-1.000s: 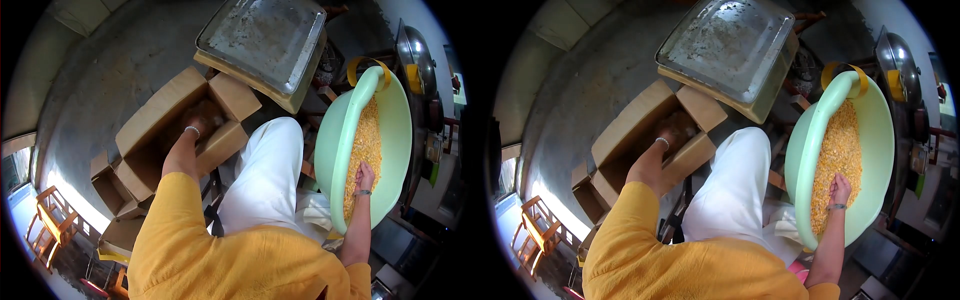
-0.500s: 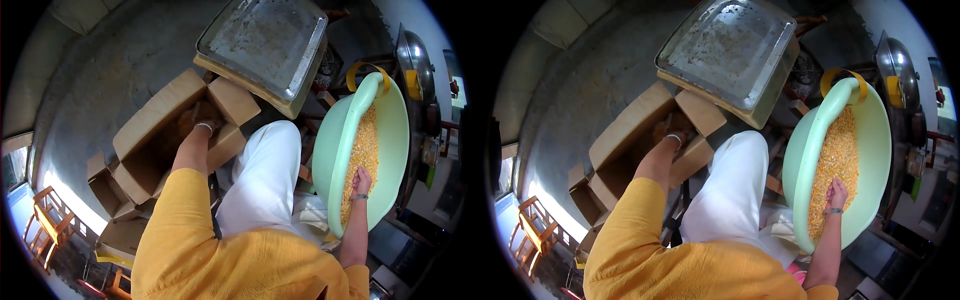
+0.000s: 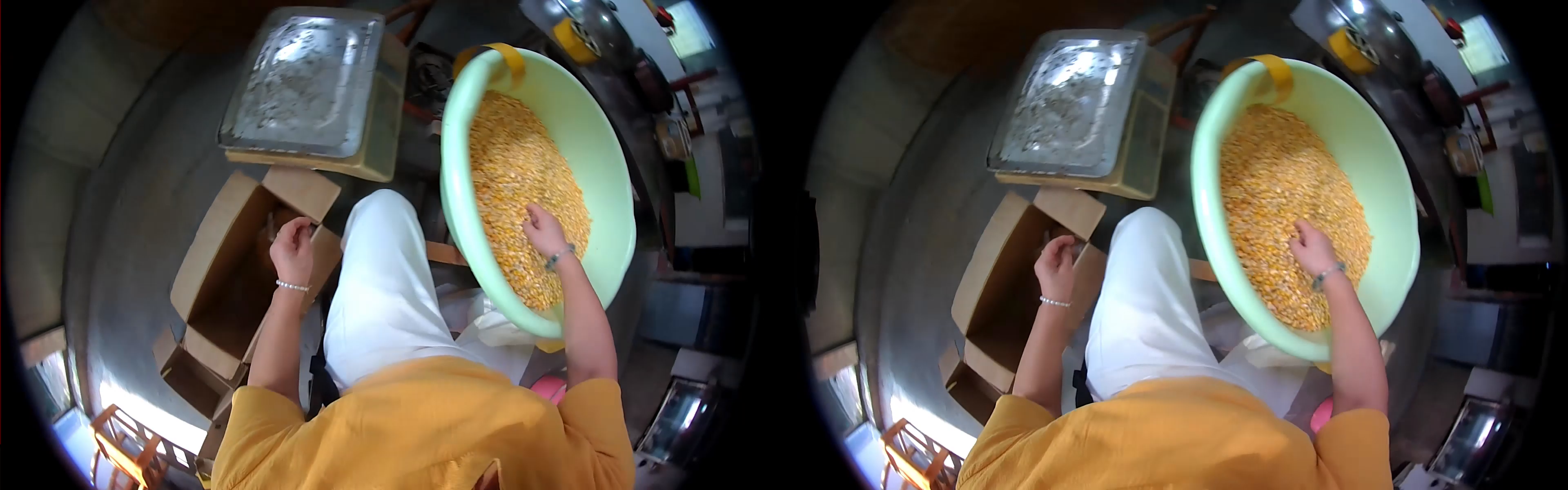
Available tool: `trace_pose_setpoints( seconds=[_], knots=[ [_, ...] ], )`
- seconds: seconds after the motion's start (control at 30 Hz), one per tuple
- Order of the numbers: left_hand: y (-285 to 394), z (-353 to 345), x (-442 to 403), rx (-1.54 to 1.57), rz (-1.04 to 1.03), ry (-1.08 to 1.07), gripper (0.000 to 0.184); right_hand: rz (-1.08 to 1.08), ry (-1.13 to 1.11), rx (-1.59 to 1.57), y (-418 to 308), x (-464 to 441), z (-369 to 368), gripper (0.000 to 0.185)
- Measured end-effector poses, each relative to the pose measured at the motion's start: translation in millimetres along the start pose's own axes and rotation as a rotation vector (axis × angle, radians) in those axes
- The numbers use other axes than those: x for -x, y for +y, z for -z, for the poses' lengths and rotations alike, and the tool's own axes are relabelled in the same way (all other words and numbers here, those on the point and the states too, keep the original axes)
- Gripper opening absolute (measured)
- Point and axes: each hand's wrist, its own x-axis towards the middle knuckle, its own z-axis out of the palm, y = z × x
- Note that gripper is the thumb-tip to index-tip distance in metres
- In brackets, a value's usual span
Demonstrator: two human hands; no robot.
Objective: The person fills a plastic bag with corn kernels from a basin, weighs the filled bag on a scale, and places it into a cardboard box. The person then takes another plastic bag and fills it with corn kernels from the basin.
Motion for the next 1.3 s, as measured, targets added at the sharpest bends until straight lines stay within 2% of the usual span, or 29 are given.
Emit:
trace_pose_setpoints(
  seconds=[0.13,0.27,0.37,0.47,0.53,0.6,0.63,0.73,0.8,0.87,0.93,1.03,1.1,1.13,1.17,1.2,1.23,1.3],
  knots=[
    [102,-18,5,0.107,-0.391,-0.066,0.022,0.075,-0.067,0.128,-7,14,0,0.024],
    [201,-48,23,0.171,-0.801,-0.278,0.024,0.186,-0.134,0.182,-1,28,-1,0.022],
    [244,-79,46,0.039,-0.954,-0.52,0.017,0.165,-0.347,0.16,-7,42,15,0.026],
    [259,-116,62,-0.186,-1.073,-0.704,0.017,0.251,-0.393,0.174,7,50,18,0.027],
    [266,-133,71,-0.483,-0.974,-0.933,0.021,0.397,-0.292,0.001,27,59,22,0.031],
    [273,-148,78,-0.7,-0.914,-1.078,0.031,0.419,-0.041,-0.056,47,67,45,0.034],
    [283,-152,80,-0.785,-0.871,-1.153,0.031,0.348,0.071,-0.189,60,75,60,0.031],
    [281,-163,84,-0.788,-0.814,-1.136,0.04,0.135,0.443,-0.48,110,110,98,0.02],
    [280,-166,85,-0.794,-0.785,-1.099,0.046,-0.018,0.57,-0.694,164,137,108,0.018],
    [275,-167,84,-0.746,-0.817,-1.056,0.042,-0.101,0.657,-0.848,221,173,100,0.018],
    [280,-167,90,-0.729,-0.79,-1.023,0.036,-0.398,0.785,-0.909,260,206,76,0.022],
    [280,-167,92,-0.696,-0.814,-0.961,0.034,-0.56,0.791,-1.011,311,251,11,0.024],
    [274,-169,91,-0.673,-0.833,-0.931,0.032,-0.708,0.685,-0.953,333,266,-52,0.024],
    [273,-169,91,-0.665,-0.834,-0.923,0.031,-0.703,0.685,-0.955,353,268,-95,0.025],
    [273,-170,91,-0.658,-0.835,-0.916,0.031,-0.744,0.602,-0.796,368,271,-130,0.024],
    [274,-170,92,-0.666,-0.831,-0.917,0.029,-0.566,0.641,-0.6,382,274,-170,0.021],
    [274,-171,92,-0.667,-0.83,-0.918,0.029,-0.682,0.489,-0.568,361,278,-164,0.017],
    [272,-172,91,-0.671,-0.827,-0.922,0.028,-0.687,0.524,-0.281,332,277,-175,0.021]
  ],
)
